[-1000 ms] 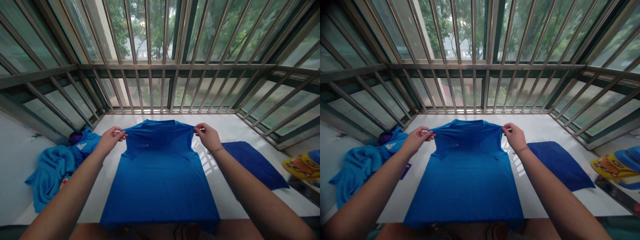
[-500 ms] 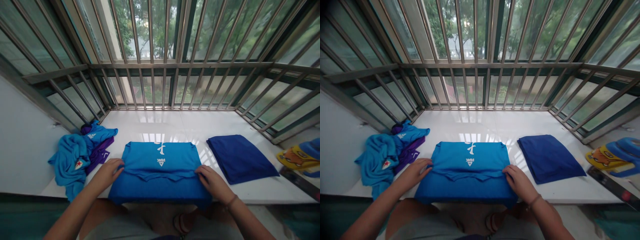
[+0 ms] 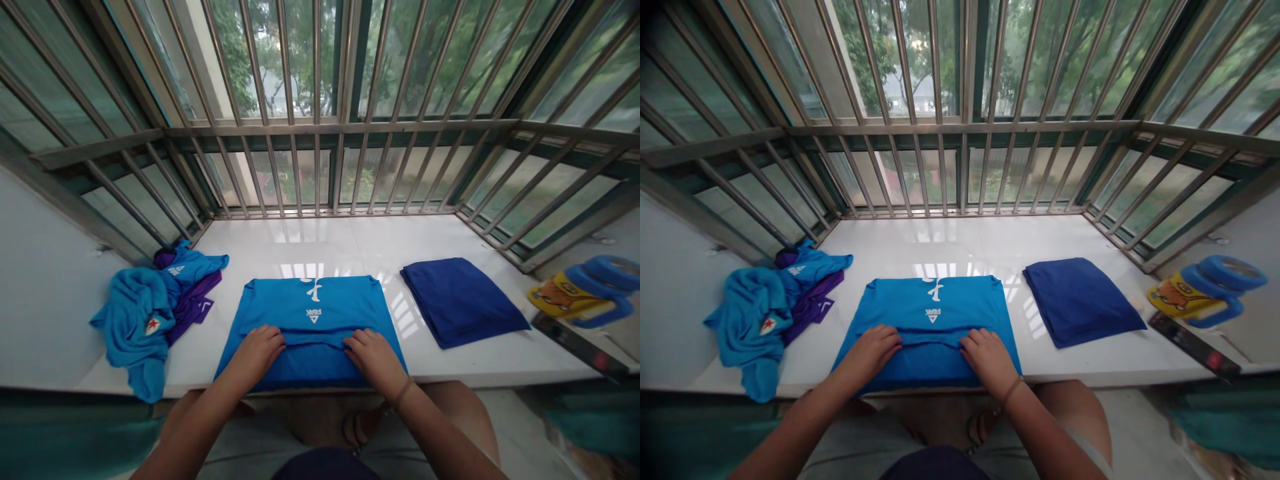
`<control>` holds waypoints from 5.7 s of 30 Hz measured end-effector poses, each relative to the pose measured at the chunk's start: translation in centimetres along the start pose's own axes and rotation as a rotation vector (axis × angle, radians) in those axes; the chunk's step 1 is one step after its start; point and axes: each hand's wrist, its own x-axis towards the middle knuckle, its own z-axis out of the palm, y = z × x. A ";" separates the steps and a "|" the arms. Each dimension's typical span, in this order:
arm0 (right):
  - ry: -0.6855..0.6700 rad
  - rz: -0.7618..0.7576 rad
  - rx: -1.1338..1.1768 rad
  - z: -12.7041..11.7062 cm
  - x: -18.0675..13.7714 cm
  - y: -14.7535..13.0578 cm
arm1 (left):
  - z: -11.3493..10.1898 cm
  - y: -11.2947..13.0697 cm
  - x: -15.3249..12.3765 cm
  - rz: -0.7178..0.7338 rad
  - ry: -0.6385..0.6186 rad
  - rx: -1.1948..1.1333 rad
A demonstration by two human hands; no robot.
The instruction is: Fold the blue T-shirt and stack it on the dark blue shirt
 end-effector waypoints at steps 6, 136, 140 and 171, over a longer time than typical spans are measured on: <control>0.044 -0.046 0.036 0.2 0.4 0.0 | -1.5 -0.5 -1.0 0.050 0.011 -0.060; -0.043 0.482 -0.117 -1.2 -4.4 8.2 | 1.3 -6.8 -8.1 -0.392 0.282 0.111; -0.087 0.570 -0.060 -0.6 -6.1 8.2 | 3.1 -6.7 -11.5 -0.267 0.326 0.132; 0.226 0.206 -0.037 0.5 -7.1 7.9 | 1.2 -6.7 -7.7 -0.140 0.255 0.229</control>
